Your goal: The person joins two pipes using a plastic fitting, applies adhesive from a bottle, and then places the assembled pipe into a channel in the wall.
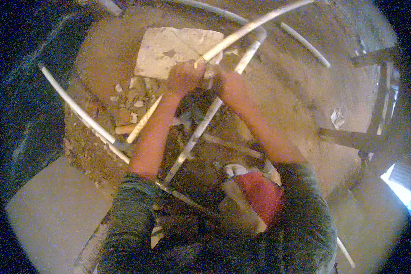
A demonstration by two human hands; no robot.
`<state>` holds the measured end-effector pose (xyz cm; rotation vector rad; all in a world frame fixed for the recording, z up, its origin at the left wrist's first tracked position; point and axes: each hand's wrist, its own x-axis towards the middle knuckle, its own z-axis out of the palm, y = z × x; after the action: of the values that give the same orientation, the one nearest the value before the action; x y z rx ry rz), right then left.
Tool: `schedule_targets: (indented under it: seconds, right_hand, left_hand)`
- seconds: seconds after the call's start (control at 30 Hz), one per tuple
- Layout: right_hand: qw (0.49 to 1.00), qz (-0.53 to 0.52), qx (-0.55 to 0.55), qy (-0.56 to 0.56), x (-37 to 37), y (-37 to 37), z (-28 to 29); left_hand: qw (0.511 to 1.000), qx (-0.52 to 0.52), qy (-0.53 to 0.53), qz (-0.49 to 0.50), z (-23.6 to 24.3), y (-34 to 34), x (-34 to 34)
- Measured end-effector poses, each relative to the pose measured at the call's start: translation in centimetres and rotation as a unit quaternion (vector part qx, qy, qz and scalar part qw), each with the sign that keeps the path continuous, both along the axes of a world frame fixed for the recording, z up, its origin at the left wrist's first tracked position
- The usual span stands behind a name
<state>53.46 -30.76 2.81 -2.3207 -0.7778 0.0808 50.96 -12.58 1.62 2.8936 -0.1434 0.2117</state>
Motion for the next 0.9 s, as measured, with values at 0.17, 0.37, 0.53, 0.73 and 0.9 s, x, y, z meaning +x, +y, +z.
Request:
schedule_targets:
  seconds: [0.17,0.37,0.53,0.73,0.9]
  right_hand:
    - [0.983,-0.053,-0.128,0.117,-1.1,0.8,2.4]
    - [0.996,0.016,-0.016,0.085,0.9,-0.3,-0.2]
    - [0.989,-0.027,-0.062,0.133,-0.5,0.4,1.3]
    - [0.982,0.066,-0.166,0.053,2.2,2.0,2.1]
    - [0.987,-0.043,-0.102,0.113,-1.2,0.2,3.5]
  left_hand:
    - [0.995,-0.061,0.017,0.076,-1.4,1.6,-0.4]
    - [0.998,0.023,-0.048,-0.015,-0.6,0.6,0.3]
    - [0.996,-0.057,0.005,0.064,-3.0,2.3,-0.4]
    - [1.0,0.004,0.001,0.009,-1.1,0.9,0.2]
    - [0.996,-0.049,0.038,0.071,-1.1,1.4,-0.5]
